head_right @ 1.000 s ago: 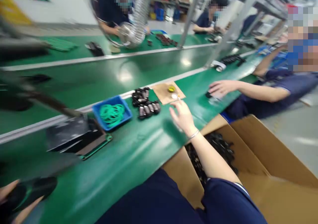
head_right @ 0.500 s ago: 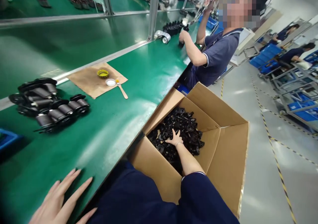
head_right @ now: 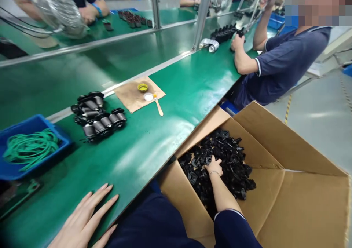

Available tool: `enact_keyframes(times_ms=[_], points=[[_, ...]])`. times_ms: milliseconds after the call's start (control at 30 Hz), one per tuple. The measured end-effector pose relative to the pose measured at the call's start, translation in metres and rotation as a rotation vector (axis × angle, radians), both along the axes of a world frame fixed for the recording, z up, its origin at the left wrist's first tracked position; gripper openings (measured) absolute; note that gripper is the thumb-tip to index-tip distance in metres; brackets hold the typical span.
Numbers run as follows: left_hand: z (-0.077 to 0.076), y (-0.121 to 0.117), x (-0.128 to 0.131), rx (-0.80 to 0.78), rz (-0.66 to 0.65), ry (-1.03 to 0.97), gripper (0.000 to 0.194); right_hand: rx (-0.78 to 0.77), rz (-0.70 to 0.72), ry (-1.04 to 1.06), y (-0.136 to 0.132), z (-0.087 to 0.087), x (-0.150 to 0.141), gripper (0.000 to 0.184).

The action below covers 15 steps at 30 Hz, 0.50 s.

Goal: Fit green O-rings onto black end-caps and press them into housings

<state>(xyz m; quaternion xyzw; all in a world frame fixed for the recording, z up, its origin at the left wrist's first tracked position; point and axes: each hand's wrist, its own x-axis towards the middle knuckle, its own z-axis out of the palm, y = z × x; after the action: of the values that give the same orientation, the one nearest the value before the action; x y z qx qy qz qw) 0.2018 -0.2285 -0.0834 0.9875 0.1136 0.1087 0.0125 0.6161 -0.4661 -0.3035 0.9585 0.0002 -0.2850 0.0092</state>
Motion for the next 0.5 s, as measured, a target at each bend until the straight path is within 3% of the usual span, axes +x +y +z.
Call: enact_keyframes(times_ms=[133,300,400,500], points=[[0.009,-0.004,0.0,0.033,0.026,-0.015,0.056,0.078,0.043,-0.036,-0.007,0.002,-0.007,0.047],[0.008,-0.007,-0.003,-0.075,0.051,-0.015,0.063,0.198,0.094,-0.115,-0.021,0.006,-0.012,0.042],[0.01,0.0,0.01,-0.16,0.077,-0.003,0.065,0.264,0.096,-0.164,-0.025,0.01,-0.002,0.045],[0.015,0.022,0.037,-0.164,0.179,-0.067,0.063,0.357,0.084,-0.228,-0.025,0.017,0.008,0.046]])
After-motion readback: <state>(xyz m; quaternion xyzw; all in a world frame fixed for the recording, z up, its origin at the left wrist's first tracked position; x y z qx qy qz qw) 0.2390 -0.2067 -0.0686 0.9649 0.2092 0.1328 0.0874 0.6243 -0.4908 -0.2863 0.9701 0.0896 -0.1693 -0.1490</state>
